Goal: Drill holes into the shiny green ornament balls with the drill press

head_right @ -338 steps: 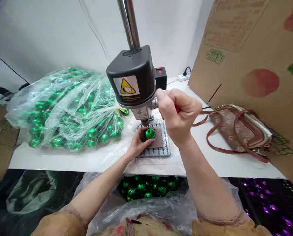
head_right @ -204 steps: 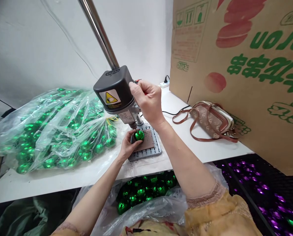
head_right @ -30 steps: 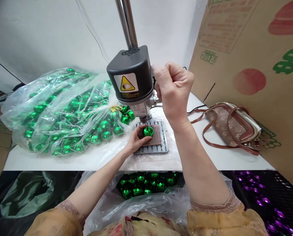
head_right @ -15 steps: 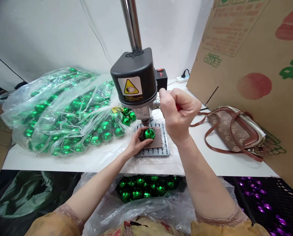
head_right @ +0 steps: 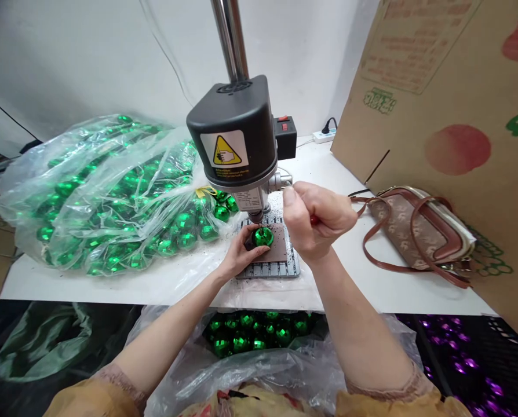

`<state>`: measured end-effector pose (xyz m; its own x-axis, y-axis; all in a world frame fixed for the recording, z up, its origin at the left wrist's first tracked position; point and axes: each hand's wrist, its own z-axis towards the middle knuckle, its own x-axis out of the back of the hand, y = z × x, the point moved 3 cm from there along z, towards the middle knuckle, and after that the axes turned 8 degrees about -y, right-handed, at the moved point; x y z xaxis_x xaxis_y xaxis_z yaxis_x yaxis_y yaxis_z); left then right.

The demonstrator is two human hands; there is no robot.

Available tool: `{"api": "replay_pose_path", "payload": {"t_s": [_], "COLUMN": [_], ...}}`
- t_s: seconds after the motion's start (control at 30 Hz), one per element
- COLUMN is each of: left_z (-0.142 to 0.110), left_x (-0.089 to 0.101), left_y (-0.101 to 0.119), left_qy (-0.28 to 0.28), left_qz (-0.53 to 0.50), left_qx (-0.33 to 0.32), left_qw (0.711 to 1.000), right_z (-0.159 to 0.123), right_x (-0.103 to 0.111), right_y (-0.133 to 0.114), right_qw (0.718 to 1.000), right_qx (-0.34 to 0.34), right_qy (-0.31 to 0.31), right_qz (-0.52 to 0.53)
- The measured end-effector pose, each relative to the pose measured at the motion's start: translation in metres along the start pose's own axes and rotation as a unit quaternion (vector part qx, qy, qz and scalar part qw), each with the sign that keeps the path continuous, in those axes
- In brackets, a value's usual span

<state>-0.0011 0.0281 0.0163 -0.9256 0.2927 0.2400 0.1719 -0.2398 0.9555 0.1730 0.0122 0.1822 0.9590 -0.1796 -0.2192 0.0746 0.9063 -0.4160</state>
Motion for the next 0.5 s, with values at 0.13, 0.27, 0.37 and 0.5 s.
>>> {"api": "replay_pose_path", "payload": {"t_s": [0.13,0.27,0.37,0.5], "left_z": [0.000,-0.001,-0.002,-0.002], "left_x": [0.000,-0.001,0.000,0.000], "left_y": [0.002,0.002,0.001,0.001], "left_qy": [-0.002,0.001,0.007,0.009], "left_qz": [0.008,0.008,0.005,0.003], "left_qx": [-0.001,-0.002,0.000,-0.002], "left_qw": [1.000,1.000,1.000,1.000], "right_z": [-0.006,-0.010,-0.017,-0.010], "right_x": [0.002,0.003,0.005,0.005], "right_y": [0.002,0.005,0.006,-0.002], "right_qw": [0.999,0.994,0.992,0.998], "right_qx": [0.041,0.092,0.108,0.029], "right_qy": [-0.005,-0.024,-0.038,-0.060], "right_qz": [0.010,0.045,0.048,0.009]}}
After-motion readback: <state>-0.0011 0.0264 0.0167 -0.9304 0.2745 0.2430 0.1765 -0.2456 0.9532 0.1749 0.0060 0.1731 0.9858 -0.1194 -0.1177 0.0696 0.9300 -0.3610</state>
